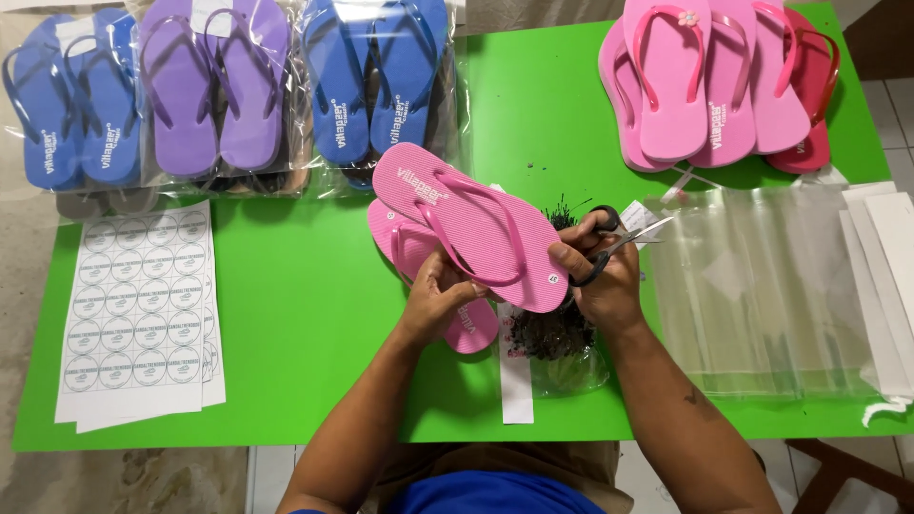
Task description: The person trims the plastic tags from a pair of pink flip-flops using scissors, then inserts the flip-flops into a clear plastic bag with a white cardboard header. The person adjusts the flip-flops inside the bag and secures the header.
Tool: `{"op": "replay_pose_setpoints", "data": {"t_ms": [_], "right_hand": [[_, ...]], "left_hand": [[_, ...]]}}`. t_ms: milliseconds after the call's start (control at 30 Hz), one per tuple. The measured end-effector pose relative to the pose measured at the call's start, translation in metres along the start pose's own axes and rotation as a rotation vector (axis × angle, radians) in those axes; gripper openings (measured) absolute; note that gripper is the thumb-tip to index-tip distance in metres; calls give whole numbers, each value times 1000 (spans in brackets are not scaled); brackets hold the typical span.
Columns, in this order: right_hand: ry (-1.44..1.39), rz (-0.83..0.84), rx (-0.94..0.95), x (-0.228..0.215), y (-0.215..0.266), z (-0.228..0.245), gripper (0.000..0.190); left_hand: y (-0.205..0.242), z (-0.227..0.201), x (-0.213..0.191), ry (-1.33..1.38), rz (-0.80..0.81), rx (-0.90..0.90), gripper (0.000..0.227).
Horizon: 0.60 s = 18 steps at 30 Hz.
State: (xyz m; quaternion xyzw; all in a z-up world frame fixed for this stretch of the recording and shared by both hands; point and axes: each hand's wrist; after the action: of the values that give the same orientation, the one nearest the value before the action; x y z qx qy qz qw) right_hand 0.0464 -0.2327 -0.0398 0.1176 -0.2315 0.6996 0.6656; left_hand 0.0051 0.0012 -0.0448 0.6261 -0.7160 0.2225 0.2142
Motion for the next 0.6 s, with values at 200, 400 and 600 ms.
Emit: {"op": "replay_pose_setpoints", "data": {"t_ms": [200, 400, 600], "right_hand": [[160, -5, -40, 36, 14, 32, 45], [208, 8, -75, 38, 15, 29, 49], [121, 9, -58, 36, 17, 29, 51]], "left_hand": [[3, -7, 21, -64, -177, -31, 31], [4, -12, 28, -19, -233, -102, 23], [-2, -31, 52, 58, -255, -100, 29]]}}
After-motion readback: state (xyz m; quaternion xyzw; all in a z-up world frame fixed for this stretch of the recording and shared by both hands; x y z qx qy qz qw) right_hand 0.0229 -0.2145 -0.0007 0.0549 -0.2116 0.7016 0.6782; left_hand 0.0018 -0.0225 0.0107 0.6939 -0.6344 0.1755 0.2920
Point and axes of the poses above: each hand's wrist, its own y-axis away from the middle knuckle, its own x-axis out of the palm, z = x × y, and after that the axes turned 3 degrees about -z, right-handed
